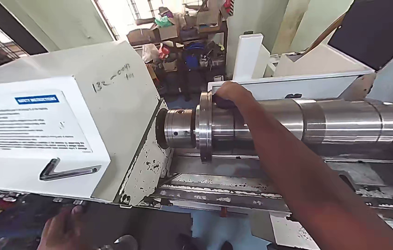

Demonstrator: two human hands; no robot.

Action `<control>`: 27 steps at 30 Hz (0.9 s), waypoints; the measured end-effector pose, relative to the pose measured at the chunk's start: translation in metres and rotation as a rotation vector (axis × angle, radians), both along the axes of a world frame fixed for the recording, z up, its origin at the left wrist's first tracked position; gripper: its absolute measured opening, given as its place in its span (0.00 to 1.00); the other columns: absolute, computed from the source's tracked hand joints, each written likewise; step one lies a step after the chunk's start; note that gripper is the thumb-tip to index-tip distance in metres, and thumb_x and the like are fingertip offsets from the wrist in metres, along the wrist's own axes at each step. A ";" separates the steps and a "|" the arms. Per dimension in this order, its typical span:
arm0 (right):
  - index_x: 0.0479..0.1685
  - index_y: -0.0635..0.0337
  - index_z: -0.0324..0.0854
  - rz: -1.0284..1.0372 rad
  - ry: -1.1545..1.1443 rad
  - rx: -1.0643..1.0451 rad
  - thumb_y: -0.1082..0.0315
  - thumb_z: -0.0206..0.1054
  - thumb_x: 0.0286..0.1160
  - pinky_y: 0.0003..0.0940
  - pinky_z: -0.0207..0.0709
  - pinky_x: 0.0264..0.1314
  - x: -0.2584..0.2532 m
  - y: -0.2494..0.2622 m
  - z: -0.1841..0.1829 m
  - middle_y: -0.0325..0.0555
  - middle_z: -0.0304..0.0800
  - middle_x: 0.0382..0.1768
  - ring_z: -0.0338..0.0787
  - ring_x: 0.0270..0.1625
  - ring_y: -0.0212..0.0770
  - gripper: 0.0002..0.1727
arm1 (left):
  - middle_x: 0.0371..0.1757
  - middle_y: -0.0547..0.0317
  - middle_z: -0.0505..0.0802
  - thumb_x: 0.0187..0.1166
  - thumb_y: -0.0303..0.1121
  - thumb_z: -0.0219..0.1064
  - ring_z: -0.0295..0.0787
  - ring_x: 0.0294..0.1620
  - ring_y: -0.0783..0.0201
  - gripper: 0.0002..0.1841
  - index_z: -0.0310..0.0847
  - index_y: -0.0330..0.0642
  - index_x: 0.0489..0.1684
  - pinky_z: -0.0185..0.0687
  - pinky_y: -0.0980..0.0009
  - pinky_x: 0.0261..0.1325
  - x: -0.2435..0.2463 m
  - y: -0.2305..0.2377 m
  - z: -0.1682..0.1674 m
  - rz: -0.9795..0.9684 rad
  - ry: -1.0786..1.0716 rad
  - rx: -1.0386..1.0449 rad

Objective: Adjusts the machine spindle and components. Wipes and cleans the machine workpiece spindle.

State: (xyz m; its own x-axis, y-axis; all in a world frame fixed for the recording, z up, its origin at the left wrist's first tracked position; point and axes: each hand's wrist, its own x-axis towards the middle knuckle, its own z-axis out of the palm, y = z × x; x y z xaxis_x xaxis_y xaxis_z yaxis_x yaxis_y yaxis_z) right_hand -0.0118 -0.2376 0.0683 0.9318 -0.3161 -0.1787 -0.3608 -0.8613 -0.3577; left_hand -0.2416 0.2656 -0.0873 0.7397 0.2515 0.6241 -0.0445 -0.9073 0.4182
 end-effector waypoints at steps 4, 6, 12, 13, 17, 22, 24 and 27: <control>0.51 0.67 0.86 0.007 0.020 -0.013 0.51 0.55 0.85 0.72 0.73 0.57 0.007 -0.001 -0.002 0.66 0.87 0.61 0.85 0.66 0.64 0.26 | 0.42 0.28 0.89 0.89 0.36 0.59 0.89 0.45 0.41 0.20 0.85 0.21 0.46 0.83 0.51 0.54 0.000 -0.001 0.002 0.021 -0.008 0.027; 0.51 0.68 0.86 0.024 0.033 -0.022 0.52 0.54 0.87 0.72 0.73 0.58 0.009 -0.001 -0.002 0.66 0.86 0.60 0.85 0.66 0.65 0.25 | 0.41 0.29 0.89 0.89 0.35 0.60 0.89 0.43 0.42 0.19 0.85 0.21 0.45 0.83 0.51 0.53 0.001 -0.003 0.001 0.018 -0.022 0.006; 0.50 0.68 0.86 0.046 0.019 -0.028 0.52 0.53 0.87 0.74 0.73 0.58 0.014 -0.004 -0.006 0.67 0.87 0.60 0.85 0.66 0.66 0.26 | 0.38 0.32 0.89 0.88 0.36 0.58 0.88 0.37 0.46 0.20 0.84 0.21 0.44 0.84 0.51 0.47 0.002 -0.005 0.001 0.017 -0.028 -0.061; 0.50 0.68 0.86 0.046 0.024 -0.031 0.51 0.53 0.87 0.73 0.73 0.57 0.016 -0.005 -0.007 0.67 0.87 0.60 0.85 0.66 0.66 0.26 | 0.38 0.32 0.89 0.88 0.36 0.58 0.88 0.37 0.47 0.20 0.84 0.21 0.44 0.84 0.51 0.46 0.001 -0.007 0.002 0.020 -0.029 -0.073; 0.49 0.69 0.87 0.021 0.030 -0.027 0.50 0.58 0.83 0.75 0.73 0.58 0.024 -0.010 -0.014 0.68 0.88 0.59 0.86 0.65 0.67 0.27 | 0.41 0.30 0.89 0.88 0.36 0.58 0.89 0.39 0.44 0.19 0.84 0.22 0.47 0.84 0.47 0.48 0.000 -0.017 0.005 0.056 0.005 -0.129; 0.55 0.72 0.85 0.040 0.015 -0.027 0.51 0.59 0.85 0.75 0.73 0.63 0.030 -0.015 -0.018 0.71 0.86 0.62 0.84 0.69 0.69 0.27 | 0.39 0.31 0.89 0.87 0.33 0.60 0.89 0.37 0.42 0.17 0.84 0.21 0.46 0.86 0.46 0.45 -0.001 -0.023 0.009 0.055 -0.028 -0.169; 0.52 0.73 0.86 0.058 0.023 -0.035 0.53 0.63 0.83 0.74 0.74 0.63 0.034 -0.018 -0.022 0.71 0.87 0.60 0.85 0.67 0.69 0.25 | 0.40 0.30 0.89 0.86 0.31 0.61 0.89 0.39 0.42 0.16 0.85 0.21 0.44 0.84 0.46 0.47 -0.002 -0.026 0.011 0.068 -0.031 -0.194; 0.50 0.73 0.86 0.055 0.071 -0.106 0.53 0.65 0.81 0.70 0.76 0.63 0.042 -0.019 -0.022 0.70 0.88 0.60 0.86 0.67 0.66 0.24 | 0.39 0.30 0.89 0.85 0.29 0.62 0.88 0.41 0.38 0.14 0.86 0.22 0.43 0.82 0.41 0.49 -0.001 -0.028 0.014 0.104 -0.023 -0.187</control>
State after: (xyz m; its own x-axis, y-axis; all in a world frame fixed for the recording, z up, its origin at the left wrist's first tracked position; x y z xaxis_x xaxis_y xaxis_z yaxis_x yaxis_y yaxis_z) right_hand 0.0301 -0.2563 0.0458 0.9344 -0.2853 -0.2132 -0.3331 -0.9120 -0.2393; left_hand -0.2423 0.2372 -0.0728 0.6900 0.4390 0.5754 0.0342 -0.8139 0.5800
